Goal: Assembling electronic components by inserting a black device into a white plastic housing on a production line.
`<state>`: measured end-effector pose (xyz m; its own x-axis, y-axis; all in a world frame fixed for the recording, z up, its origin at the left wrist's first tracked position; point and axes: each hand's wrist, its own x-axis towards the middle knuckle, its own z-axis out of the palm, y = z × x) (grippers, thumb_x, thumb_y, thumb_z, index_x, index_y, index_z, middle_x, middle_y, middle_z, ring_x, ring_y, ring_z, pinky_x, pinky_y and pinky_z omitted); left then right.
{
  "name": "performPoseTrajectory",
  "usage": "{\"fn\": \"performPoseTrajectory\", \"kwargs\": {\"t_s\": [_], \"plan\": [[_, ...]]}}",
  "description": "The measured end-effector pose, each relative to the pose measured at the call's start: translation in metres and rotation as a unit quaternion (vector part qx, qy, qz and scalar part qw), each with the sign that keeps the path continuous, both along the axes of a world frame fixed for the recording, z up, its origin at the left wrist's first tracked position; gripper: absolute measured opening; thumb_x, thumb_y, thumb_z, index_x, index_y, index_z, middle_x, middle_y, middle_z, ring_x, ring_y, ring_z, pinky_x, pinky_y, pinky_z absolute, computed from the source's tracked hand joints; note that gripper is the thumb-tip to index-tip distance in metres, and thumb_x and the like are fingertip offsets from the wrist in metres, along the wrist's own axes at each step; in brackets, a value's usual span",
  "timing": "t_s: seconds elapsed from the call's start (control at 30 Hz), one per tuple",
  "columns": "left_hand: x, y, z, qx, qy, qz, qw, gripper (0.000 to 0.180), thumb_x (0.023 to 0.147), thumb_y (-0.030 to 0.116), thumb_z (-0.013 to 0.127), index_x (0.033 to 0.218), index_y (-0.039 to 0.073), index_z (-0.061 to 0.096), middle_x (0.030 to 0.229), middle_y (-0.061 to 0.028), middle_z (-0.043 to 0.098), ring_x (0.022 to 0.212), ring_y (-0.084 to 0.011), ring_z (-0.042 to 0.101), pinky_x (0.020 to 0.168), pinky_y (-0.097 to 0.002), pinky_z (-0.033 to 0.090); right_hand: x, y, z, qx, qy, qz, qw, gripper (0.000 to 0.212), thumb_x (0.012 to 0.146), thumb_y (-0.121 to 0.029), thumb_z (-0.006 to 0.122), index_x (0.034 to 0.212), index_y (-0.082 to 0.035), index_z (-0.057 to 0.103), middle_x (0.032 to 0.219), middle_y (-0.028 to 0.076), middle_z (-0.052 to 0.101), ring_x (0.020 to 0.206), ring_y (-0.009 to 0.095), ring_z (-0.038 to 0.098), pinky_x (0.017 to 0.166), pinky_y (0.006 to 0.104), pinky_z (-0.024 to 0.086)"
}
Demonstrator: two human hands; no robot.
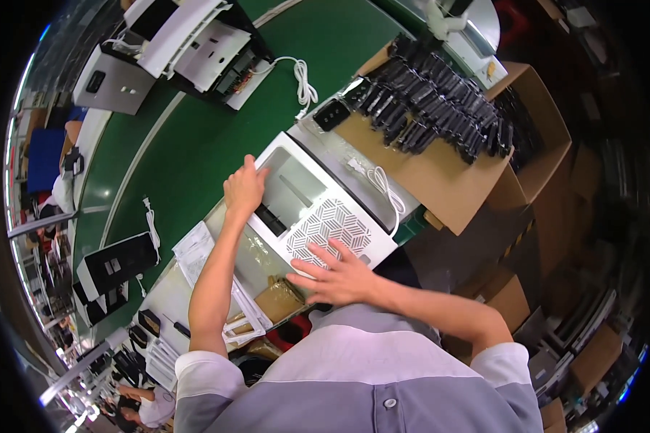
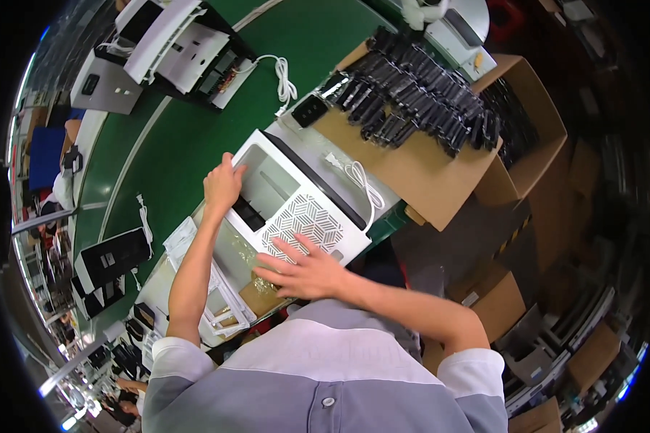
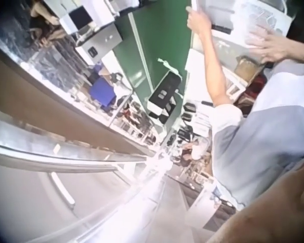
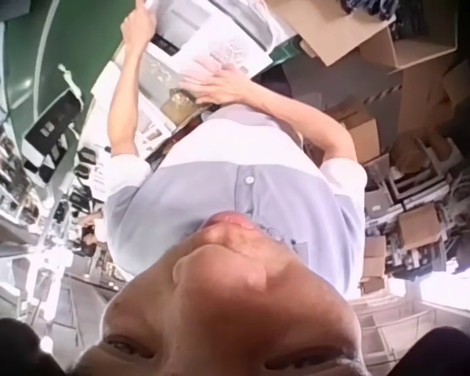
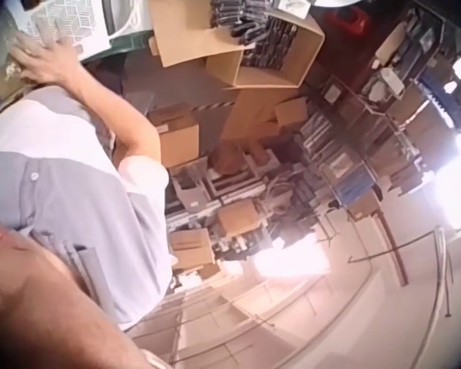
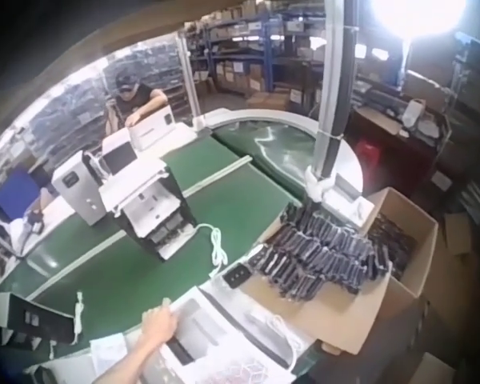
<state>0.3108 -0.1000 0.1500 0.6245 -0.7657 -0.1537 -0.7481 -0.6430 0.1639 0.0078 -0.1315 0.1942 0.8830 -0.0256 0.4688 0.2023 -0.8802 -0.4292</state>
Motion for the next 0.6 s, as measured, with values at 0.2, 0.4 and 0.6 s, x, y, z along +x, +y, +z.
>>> {"fn": "performPoseTrajectory", "kwargs": {"t_s": [0.2,0.4,0.6], "plan": [[-0.009,-0.003,0.020,0.039,0.046,0.035,0.998,0.041,0.094,0.027,0.067,0.123,0.002,0.053,0.114,-0.0244,0.069,0.105,-0.0450,0.066,0.085,-0.0541,0.052,-0.004,-0.006,-0.029,-0.013,0.099,0.026,0.995,0.084,0.084,-0.057,0.069,0.152,-0.017,0.041,0.163,0.008,0.031,0.150,0.032,0.027,0.121,0.0563,0.020],[-0.115,0.036,0.054,-0.234,0.027,-0.108,0.966,0.030,0.087,0.003,0.067,0.116,-0.005,0.060,0.114,-0.0247,0.061,0.106,-0.0431,0.057,0.094,-0.0482,0.046,-0.044,-0.077,-0.033,0.246,-0.053,-0.105,0.962,0.037,0.080,-0.008,0.075,0.116,-0.007,0.063,0.120,0.016,0.062,0.118,0.037,0.057,0.099,0.0485,0.046],[-0.281,0.060,0.066,-0.039,0.107,-0.178,0.977,0.033,0.084,0.014,0.073,0.111,0.001,0.059,0.088,-0.0155,0.061,0.087,-0.0346,0.062,0.076,-0.0452,0.049,-0.061,-0.236,-0.136,0.447,0.009,-0.557,0.700,0.029,0.098,-0.025,0.060,0.101,0.003,0.067,0.083,0.011,0.069,0.075,0.018,0.063,0.068,0.0361,0.050]]}}
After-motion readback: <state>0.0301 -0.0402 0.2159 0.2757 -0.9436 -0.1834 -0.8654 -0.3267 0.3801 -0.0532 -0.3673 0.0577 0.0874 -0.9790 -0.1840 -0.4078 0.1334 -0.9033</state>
